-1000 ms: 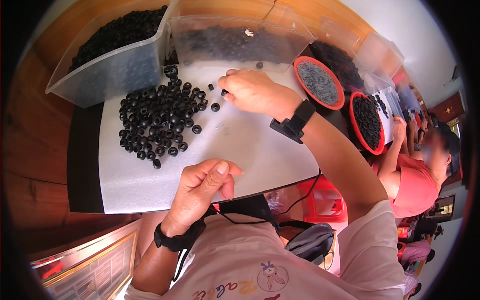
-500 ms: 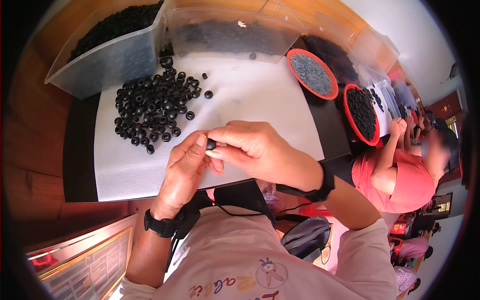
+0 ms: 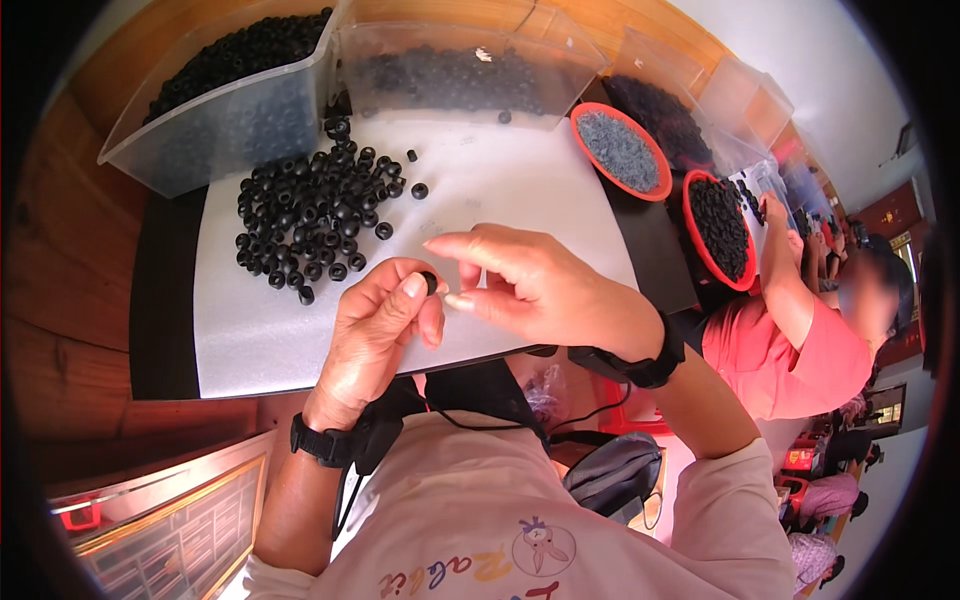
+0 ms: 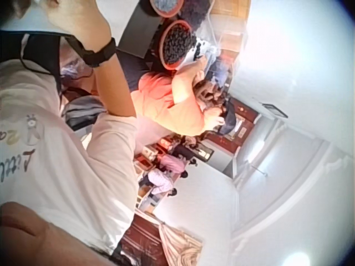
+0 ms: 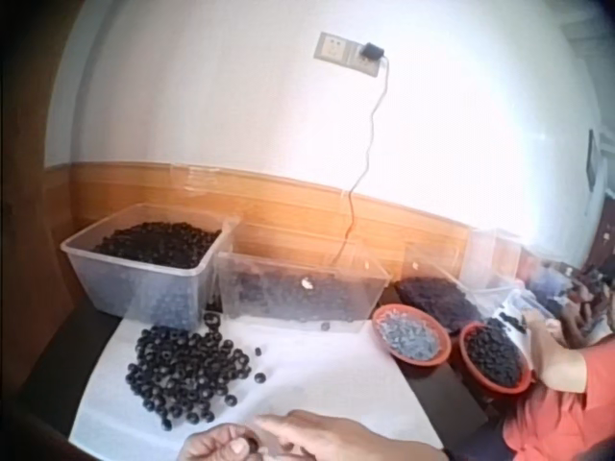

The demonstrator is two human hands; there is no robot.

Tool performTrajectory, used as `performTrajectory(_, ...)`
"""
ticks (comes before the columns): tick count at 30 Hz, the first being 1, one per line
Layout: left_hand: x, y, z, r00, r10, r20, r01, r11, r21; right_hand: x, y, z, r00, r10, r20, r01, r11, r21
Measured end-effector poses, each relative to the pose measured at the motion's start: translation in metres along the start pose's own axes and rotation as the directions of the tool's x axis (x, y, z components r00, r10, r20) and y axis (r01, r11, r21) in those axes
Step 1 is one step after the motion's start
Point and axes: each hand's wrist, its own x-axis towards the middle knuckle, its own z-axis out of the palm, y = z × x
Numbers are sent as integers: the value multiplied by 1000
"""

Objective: Manually assemble small black plastic components by inserting a smaller pin-like piece into a larger cap.

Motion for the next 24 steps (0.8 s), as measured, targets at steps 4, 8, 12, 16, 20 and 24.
performTrajectory(4, 1, -3, -4, 1000, -3, 16, 3, 1000, 17, 4, 8, -33, 967, 251, 40, -254, 964, 81)
performTrajectory(8, 0, -1, 0, 1000, -17, -6, 17, 999, 42, 20, 39, -58, 935, 329, 136, -248, 876, -413)
performTrajectory(12, 0, 0, 3, 999, -27, -26, 29, 997, 78, 38, 57, -42, 962, 200, 187, -81, 860, -504)
performTrajectory(16, 0, -1, 1, 1000, -15, -18, 16, 998, 64, 55, 57, -22, 930, 296, 220, -124, 812, -570)
performTrajectory(20, -1, 0, -2, 1000, 3, -13, -2, 1000, 25, 57, 48, -18, 903, 354, 245, -142, 781, -608)
performTrajectory(24, -1, -1, -2, 1000, 3, -7, -3, 1000, 12, 53, 52, -19, 911, 356, 209, -164, 777, -608)
